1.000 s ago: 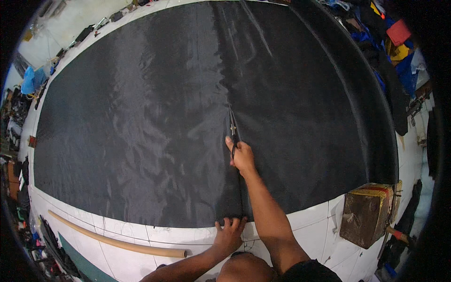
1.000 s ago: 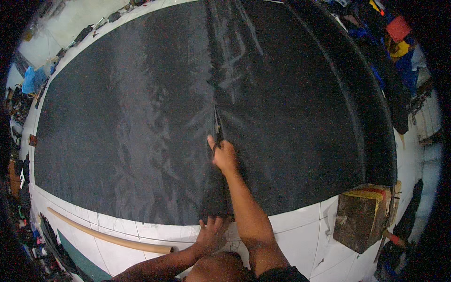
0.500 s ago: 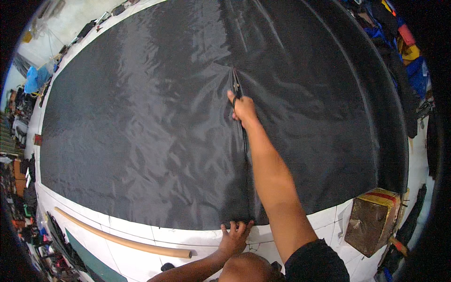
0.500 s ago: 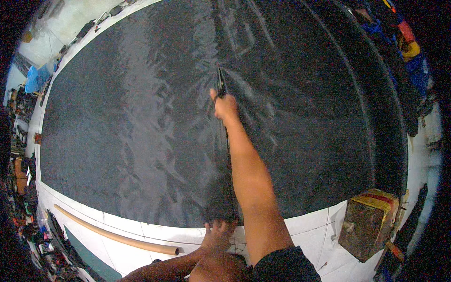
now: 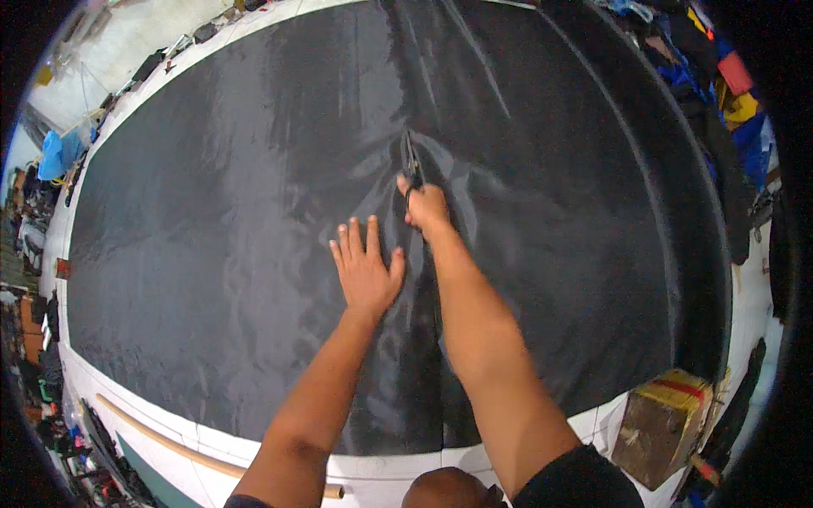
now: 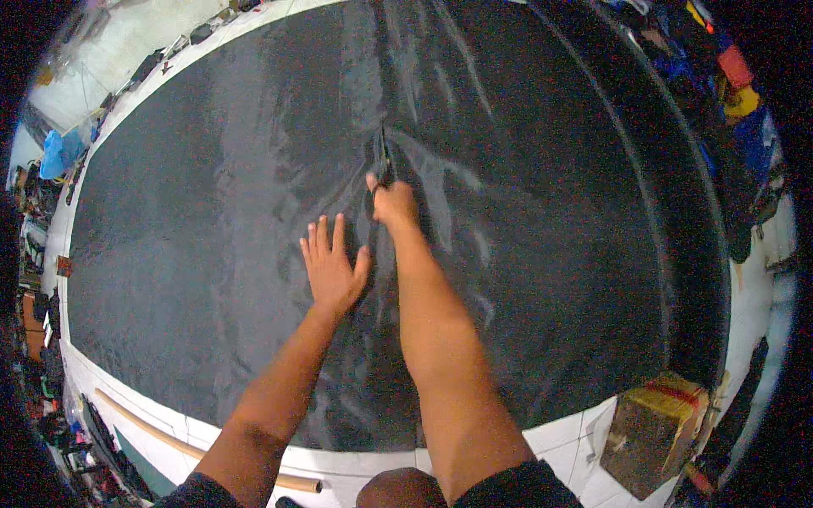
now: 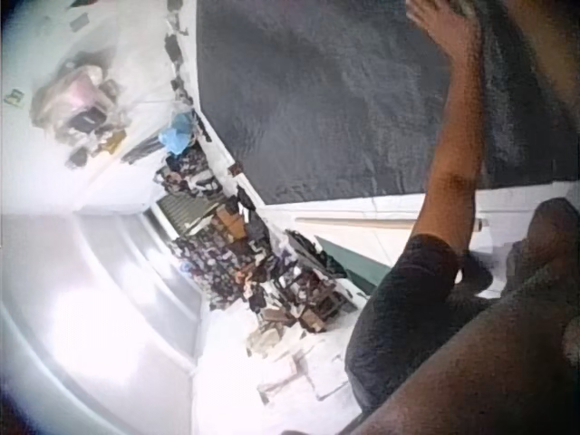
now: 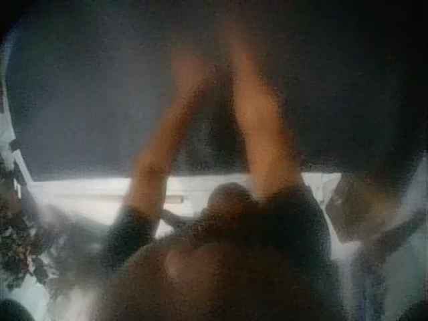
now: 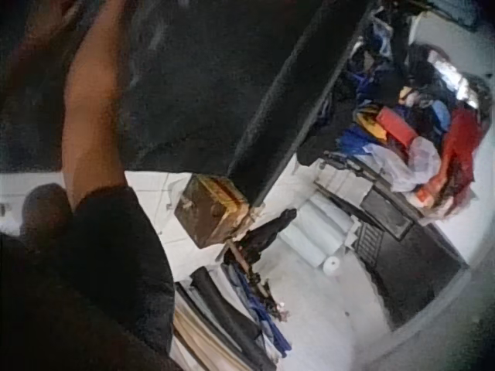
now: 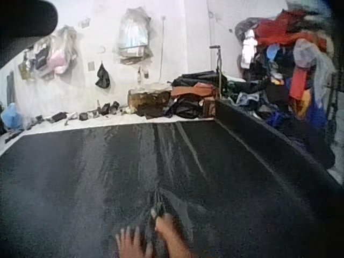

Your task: The person lays a large black fabric sheet on a tiled floor, uses a wooden stick to measure and mark a straight line, and then cuts the fabric along that line using shears. The process is repeated multiple times to produce several rectangular pieces.

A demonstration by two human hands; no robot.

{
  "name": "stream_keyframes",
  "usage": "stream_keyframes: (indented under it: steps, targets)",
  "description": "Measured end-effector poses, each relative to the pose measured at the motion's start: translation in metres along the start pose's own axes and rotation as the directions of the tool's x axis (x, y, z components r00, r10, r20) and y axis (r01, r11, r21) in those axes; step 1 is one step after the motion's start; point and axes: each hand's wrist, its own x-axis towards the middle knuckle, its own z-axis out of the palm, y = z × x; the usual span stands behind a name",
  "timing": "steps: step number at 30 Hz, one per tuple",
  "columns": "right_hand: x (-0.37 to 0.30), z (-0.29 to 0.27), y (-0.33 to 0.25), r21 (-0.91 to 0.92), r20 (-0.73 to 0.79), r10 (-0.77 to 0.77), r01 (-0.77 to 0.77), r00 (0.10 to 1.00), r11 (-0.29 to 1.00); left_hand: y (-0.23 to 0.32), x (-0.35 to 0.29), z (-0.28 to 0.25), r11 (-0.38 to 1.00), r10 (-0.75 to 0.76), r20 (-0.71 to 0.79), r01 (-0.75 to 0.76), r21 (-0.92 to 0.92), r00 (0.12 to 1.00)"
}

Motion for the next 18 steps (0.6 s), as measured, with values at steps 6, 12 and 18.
stream_keyframes:
  steps: [6,12,18]
  targets:
    - [0.005,-0.014,0.013,0.041,-0.055,0.067,-0.064,0.996,0.997,-0.001,0.028,0.046,0.998,-0.067,0.133,0.067,0.004,0.989]
    - [0.007,0.001,0.023,-0.111,-0.146,0.113,-0.130,0.983,0.985,-0.006,0.034,0.042,0.992,-0.129,0.288,0.128,0.021,0.949]
    - [0.014,0.002,0.007,-0.026,-0.133,0.171,-0.176,0.976,0.984,-0.006,0.033,0.047,0.988,-0.146,0.378,0.151,0.017,0.914]
